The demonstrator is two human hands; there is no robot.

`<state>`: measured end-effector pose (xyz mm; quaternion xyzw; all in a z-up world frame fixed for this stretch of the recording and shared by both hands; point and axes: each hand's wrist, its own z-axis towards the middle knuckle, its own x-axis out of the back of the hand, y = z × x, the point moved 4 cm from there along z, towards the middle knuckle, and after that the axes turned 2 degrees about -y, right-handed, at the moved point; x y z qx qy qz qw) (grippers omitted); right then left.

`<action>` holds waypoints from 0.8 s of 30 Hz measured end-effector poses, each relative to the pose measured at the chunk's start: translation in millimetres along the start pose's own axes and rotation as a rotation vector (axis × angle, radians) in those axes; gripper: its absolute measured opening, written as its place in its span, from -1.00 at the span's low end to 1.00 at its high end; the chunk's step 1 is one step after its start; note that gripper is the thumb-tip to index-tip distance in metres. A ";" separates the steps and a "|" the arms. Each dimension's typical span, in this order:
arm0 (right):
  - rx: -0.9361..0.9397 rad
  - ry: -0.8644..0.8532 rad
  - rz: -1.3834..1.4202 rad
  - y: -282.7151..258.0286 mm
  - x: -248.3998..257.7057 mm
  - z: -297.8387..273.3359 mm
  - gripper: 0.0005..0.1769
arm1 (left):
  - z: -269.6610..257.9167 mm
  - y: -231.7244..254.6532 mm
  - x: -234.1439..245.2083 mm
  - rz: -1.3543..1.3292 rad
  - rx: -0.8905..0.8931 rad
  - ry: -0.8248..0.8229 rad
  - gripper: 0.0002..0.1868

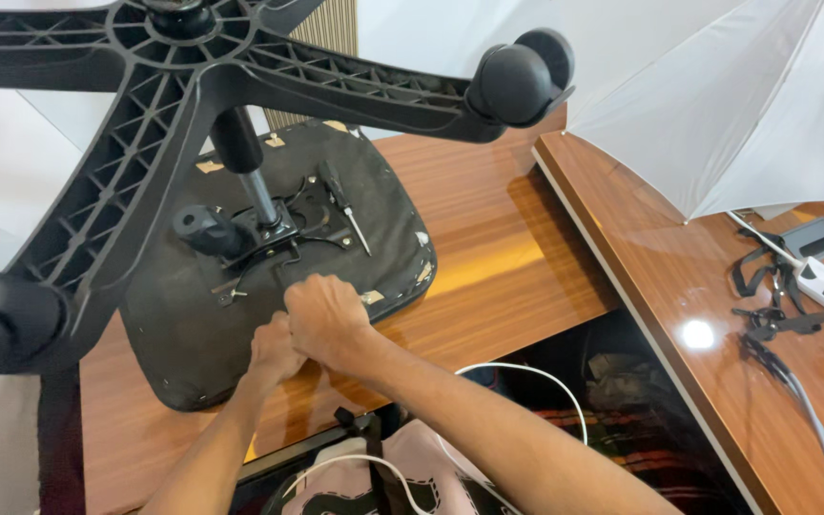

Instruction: The person uses a screwdriver to tighten screws on the underside of an office chair base that is placed upside down on a wooden table. The person repeatedly adjusts the screwdriver and hand positions to secure the fasteners.

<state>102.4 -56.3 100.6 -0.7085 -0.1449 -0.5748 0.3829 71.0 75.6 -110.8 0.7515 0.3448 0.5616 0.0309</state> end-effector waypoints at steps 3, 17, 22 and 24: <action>0.115 0.094 -0.049 -12.9 -4.6 -2.2 -0.81 | -0.3 10.0 3.8 0.074 -0.030 -0.079 -0.43; -0.191 0.021 0.002 -18.5 14.1 6.1 -0.60 | -14.0 17.7 21.3 -0.103 -0.048 -0.015 -0.46; -0.127 -0.037 -0.087 -20.6 4.1 14.6 -0.74 | -19.6 13.3 15.8 -0.195 -0.071 0.086 -0.32; -0.065 -0.024 -0.123 -23.0 1.0 16.5 -0.73 | -19.9 18.1 15.4 -0.182 -0.036 0.001 -0.43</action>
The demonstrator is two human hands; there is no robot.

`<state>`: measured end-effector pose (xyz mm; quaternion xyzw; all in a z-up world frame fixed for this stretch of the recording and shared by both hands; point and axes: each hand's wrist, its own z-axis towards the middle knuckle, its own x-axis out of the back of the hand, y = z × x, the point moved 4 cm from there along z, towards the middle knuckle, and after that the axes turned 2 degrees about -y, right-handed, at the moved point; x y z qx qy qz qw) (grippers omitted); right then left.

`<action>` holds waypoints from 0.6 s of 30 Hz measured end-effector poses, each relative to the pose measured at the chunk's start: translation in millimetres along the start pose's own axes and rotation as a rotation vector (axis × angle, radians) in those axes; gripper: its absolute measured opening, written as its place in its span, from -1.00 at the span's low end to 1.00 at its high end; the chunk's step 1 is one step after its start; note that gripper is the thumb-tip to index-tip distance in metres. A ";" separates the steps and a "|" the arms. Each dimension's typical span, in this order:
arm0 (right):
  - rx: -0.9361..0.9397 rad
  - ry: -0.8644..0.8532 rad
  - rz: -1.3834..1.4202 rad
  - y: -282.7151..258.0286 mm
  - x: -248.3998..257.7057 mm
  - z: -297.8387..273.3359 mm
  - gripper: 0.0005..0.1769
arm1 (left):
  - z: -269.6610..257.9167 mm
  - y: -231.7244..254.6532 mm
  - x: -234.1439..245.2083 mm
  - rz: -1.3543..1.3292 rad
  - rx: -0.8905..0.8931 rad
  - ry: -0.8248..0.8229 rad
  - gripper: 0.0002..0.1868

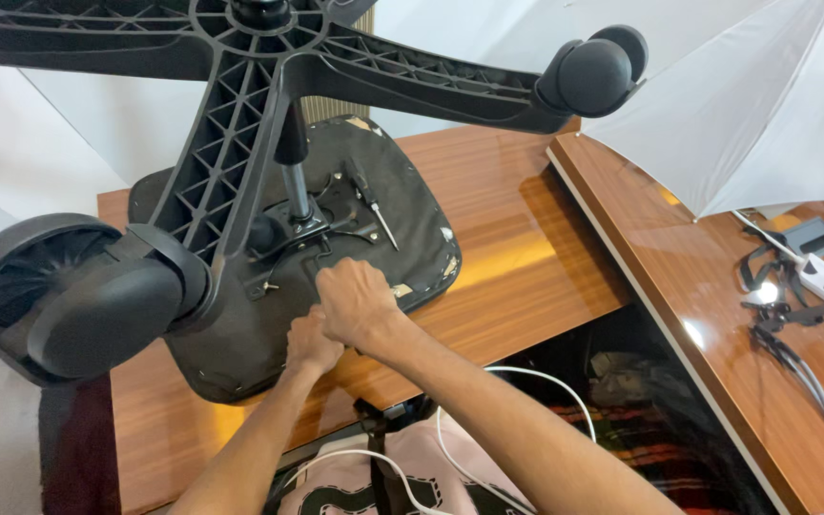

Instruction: The person uses a screwdriver to tighten screws on the underside of an office chair base that is placed upside down on a wooden table. The person repeatedly adjusts the screwdriver and hand positions to secure the fasteners.

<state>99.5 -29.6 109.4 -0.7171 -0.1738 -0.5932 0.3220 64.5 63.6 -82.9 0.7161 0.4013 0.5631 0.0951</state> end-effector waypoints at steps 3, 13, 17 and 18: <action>0.050 0.092 0.031 -6.1 -2.3 -1.0 -0.69 | -6.7 7.9 1.5 0.036 0.006 -0.051 -0.46; 0.010 0.127 0.147 -3.7 10.9 -9.1 -0.68 | -17.1 21.2 17.7 0.041 0.027 -0.109 -0.46; -0.137 0.075 0.072 -0.3 1.4 -1.1 -0.67 | -14.1 22.0 18.3 0.051 0.003 -0.090 -0.31; -0.148 0.065 0.055 1.0 -1.4 0.2 -0.72 | -12.9 24.2 18.2 0.111 -0.065 -0.085 -0.47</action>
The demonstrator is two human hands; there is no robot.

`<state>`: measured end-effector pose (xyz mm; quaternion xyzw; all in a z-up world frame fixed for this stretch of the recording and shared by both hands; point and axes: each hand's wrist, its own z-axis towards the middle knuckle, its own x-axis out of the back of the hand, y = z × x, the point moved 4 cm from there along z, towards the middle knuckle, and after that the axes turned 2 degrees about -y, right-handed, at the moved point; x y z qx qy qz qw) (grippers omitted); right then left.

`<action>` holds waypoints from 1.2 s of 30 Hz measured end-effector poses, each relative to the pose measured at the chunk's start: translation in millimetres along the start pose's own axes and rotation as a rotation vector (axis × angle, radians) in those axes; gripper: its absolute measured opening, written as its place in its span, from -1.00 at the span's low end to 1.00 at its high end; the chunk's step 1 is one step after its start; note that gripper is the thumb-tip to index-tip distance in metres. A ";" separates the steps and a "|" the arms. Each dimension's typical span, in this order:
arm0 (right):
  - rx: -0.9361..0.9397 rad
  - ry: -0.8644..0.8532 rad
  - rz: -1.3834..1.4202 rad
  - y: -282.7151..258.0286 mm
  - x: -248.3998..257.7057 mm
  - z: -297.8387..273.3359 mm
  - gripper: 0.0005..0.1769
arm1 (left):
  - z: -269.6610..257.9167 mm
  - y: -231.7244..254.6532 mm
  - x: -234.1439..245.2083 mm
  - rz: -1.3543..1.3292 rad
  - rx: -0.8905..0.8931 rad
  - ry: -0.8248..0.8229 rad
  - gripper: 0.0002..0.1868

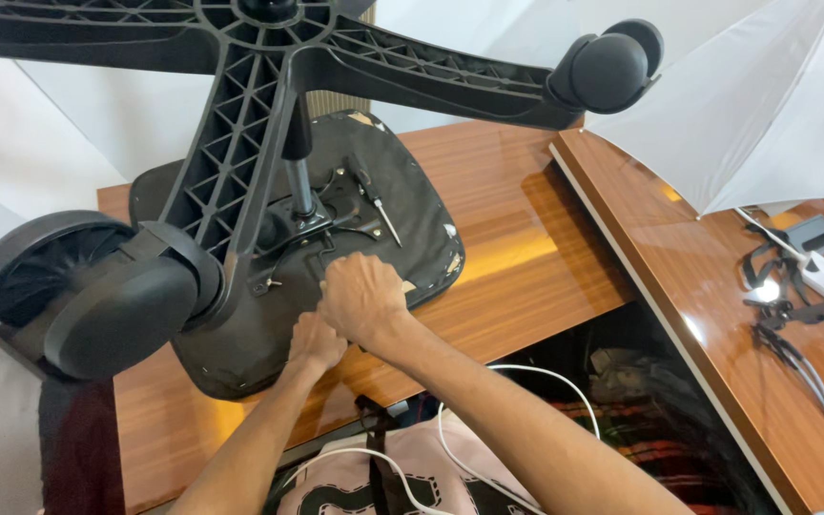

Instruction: The person uses a screwdriver to tighten screws on the underside of an office chair base that is placed upside down on a wooden table. The person repeatedly adjusts the screwdriver and hand positions to secure the fasteners.

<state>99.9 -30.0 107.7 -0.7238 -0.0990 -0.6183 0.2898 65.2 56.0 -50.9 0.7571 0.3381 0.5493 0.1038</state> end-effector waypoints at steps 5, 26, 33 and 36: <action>0.277 0.134 -0.013 -1.8 -3.5 -2.7 -0.70 | 3.0 -6.0 -0.3 -0.012 0.049 -0.016 -0.45; 0.251 0.065 -0.054 -9.8 -4.3 -27.3 -0.78 | 27.9 -37.2 -32.9 0.052 -0.062 0.069 -0.57; 0.370 0.168 0.130 -1.0 14.0 -37.9 -0.86 | 15.9 -24.1 -19.2 0.070 0.028 0.039 -0.40; 0.301 0.180 0.135 -2.1 18.5 -37.1 -0.65 | 10.1 -21.2 -16.3 0.004 0.023 0.025 -0.40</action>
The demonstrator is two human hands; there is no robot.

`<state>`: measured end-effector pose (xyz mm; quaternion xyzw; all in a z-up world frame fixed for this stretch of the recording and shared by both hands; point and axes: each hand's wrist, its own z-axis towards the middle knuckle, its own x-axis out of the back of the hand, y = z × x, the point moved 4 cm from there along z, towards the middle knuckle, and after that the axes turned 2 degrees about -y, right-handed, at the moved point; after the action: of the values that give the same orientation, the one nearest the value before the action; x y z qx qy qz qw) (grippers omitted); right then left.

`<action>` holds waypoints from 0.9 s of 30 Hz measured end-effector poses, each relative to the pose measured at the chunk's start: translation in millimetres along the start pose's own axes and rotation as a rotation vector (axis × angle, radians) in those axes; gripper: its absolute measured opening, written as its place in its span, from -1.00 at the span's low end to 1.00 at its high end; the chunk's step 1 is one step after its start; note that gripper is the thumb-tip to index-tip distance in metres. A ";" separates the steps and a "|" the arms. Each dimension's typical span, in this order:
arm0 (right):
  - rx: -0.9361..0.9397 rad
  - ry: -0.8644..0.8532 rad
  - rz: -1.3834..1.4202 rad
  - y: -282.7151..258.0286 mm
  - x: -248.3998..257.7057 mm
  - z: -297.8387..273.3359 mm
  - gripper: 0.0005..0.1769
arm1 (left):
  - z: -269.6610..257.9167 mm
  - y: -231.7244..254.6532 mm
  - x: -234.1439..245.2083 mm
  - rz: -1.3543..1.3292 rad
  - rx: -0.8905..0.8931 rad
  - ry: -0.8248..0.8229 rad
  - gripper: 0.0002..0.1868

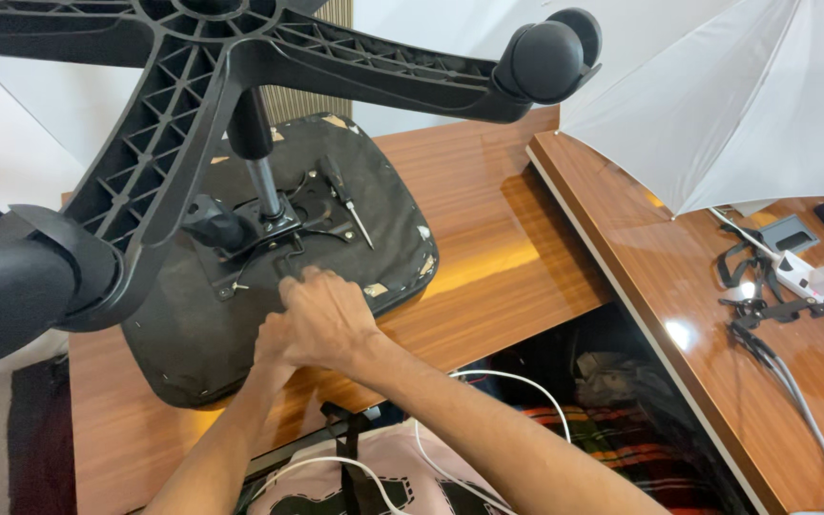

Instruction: The person uses a screwdriver to tighten screws on the underside of an office chair base that is placed upside down on a wooden table. The person repeatedly adjusts the screwdriver and hand positions to secure the fasteners.

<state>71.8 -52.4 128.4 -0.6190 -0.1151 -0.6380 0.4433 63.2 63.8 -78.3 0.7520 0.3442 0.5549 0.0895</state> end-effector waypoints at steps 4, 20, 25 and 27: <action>-0.209 -0.157 -0.081 12.1 -13.4 9.4 -0.62 | 3.9 2.1 2.5 -0.033 0.113 0.056 -0.21; 0.018 -0.031 0.051 10.1 -4.6 7.4 -0.62 | -7.0 16.6 10.1 0.221 0.105 -0.099 -0.56; -0.213 -0.207 -0.040 24.2 -9.3 12.2 -0.60 | -5.2 15.2 9.3 0.131 0.077 0.024 -0.48; -0.215 -0.210 -0.064 26.8 -14.0 13.9 -0.74 | -3.7 12.6 5.0 0.156 0.036 0.013 -0.54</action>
<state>98.1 -52.3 108.1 -0.7222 -0.1116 -0.5923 0.3394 65.9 56.5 -66.6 0.7744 0.2951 0.5589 0.0300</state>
